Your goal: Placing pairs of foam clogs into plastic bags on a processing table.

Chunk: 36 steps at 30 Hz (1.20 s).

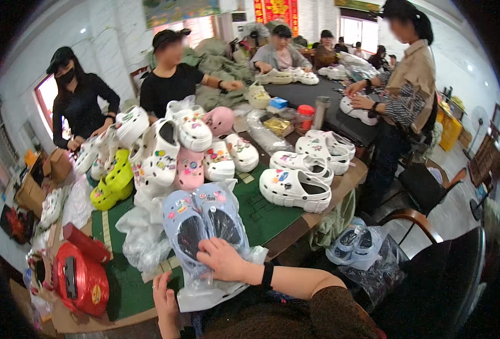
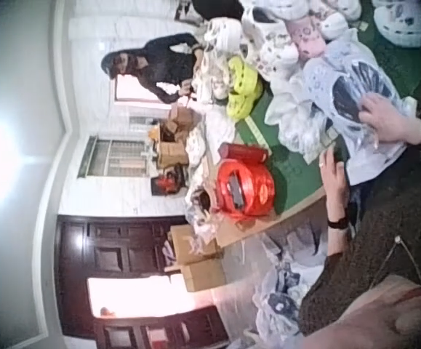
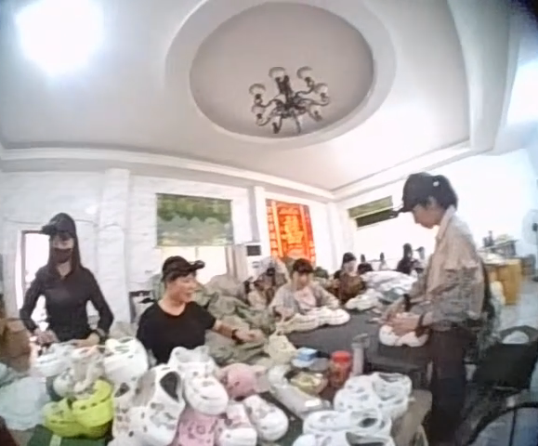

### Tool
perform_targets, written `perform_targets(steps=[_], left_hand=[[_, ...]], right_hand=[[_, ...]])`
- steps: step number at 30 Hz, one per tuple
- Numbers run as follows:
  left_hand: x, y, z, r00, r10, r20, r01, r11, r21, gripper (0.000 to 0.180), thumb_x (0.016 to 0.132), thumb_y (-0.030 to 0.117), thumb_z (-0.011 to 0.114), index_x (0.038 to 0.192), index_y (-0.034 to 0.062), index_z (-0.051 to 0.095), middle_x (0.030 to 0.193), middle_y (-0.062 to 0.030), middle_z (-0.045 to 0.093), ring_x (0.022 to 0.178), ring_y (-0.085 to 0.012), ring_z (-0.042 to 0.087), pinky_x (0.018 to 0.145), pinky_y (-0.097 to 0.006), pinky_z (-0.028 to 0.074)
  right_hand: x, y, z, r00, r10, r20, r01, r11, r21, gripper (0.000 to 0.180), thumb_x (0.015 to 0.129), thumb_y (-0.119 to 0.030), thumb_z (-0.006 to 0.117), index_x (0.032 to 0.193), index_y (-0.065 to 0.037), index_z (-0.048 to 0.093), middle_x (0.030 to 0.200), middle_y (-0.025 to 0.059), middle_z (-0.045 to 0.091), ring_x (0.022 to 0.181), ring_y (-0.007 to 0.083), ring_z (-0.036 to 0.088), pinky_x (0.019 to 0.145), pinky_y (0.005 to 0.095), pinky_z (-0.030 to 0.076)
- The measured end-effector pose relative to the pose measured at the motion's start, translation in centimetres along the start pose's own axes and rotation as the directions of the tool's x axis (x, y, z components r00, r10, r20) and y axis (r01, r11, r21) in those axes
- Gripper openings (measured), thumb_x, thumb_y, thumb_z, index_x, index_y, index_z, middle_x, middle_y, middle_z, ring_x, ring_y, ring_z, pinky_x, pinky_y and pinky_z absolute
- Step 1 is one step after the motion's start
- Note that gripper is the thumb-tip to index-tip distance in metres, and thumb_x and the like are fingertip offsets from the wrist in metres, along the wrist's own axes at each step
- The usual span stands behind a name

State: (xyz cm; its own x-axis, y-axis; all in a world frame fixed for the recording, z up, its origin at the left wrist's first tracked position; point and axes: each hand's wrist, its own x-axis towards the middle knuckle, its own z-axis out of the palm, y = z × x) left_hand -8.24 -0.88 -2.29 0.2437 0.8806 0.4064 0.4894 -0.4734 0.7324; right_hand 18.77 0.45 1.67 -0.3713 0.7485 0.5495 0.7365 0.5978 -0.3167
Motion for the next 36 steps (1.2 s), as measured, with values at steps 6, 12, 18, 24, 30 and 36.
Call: perform_targets(steps=[6,12,18,24,30,36], left_hand=[[0.6,-0.6,1.7,0.997,-0.073,0.020,0.071,0.993,0.097,0.057,0.098,0.049,0.040,0.116,0.0005,0.063,0.114,-0.0208,0.056,0.108,-0.0373,0.053,0.093,-0.045,0.042],[-0.1,-1.3,1.7,0.998,-0.053,-0.037,0.057,0.991,0.121,0.033,0.090,0.023,0.056,0.112,-0.0009,0.064,0.117,-0.0167,0.054,0.105,-0.0327,0.054,0.084,-0.039,0.046],[0.4,-0.1,2.1,0.974,-0.222,-0.047,0.226,0.968,0.106,0.030,0.085,0.021,0.063,0.107,0.0010,0.065,0.116,-0.0152,0.056,0.104,-0.0308,0.055,0.083,-0.037,0.046],[0.7,0.7,2.0,0.996,0.018,-0.085,0.002,0.972,0.236,0.032,0.076,0.022,0.077,0.103,0.0066,0.068,0.112,-0.0118,0.059,0.104,-0.0331,0.056,0.090,-0.042,0.046],[1.7,1.7,0.7,0.993,-0.119,-0.025,0.121,0.976,0.179,0.039,0.079,0.027,0.077,0.110,0.0075,0.065,0.117,-0.0128,0.058,0.106,-0.0345,0.057,0.087,-0.043,0.049],[6.5,1.4,-0.4,0.968,-0.249,0.038,0.185,0.805,0.563,0.079,0.080,0.020,0.075,0.147,0.0144,0.034,0.153,-0.0311,0.023,0.093,-0.0458,0.064,0.072,-0.045,0.056]], right_hand=[[-4.7,-1.0,-6.8,0.991,-0.121,-0.053,0.116,0.990,-0.084,0.040,0.067,-0.031,0.078,0.092,-0.009,0.056,0.107,0.0099,0.052,0.095,0.0288,0.051,0.083,0.0394,0.044],[-7.8,-0.4,-19.4,0.961,0.118,-0.252,-0.207,0.909,-0.362,0.045,0.069,-0.040,0.080,0.088,-0.007,0.057,0.104,0.0131,0.052,0.096,0.0322,0.051,0.078,0.0411,0.046],[-18.9,5.3,-28.2,0.656,0.490,-0.575,-0.750,0.510,-0.421,0.067,0.066,-0.047,0.085,0.106,0.002,0.061,0.110,0.0229,0.053,0.106,0.0404,0.051,0.091,0.0516,0.043],[-41.6,9.3,-27.4,0.197,0.775,-0.601,-0.943,-0.017,-0.332,0.096,0.058,-0.034,0.088,0.136,0.004,0.047,0.147,0.0321,0.037,0.136,0.0464,0.034,0.112,0.0508,0.031],[-57.1,14.0,-22.7,0.507,0.728,-0.461,-0.737,0.089,-0.670,0.071,0.060,-0.027,0.088,0.120,-0.001,0.059,0.123,0.0246,0.057,0.117,0.0406,0.053,0.097,0.0467,0.045],[-50.9,16.8,-22.6,0.412,0.882,-0.228,-0.661,0.117,-0.741,0.064,0.065,-0.033,0.084,0.116,-0.003,0.061,0.119,0.0231,0.061,0.113,0.0393,0.056,0.094,0.0467,0.047]])
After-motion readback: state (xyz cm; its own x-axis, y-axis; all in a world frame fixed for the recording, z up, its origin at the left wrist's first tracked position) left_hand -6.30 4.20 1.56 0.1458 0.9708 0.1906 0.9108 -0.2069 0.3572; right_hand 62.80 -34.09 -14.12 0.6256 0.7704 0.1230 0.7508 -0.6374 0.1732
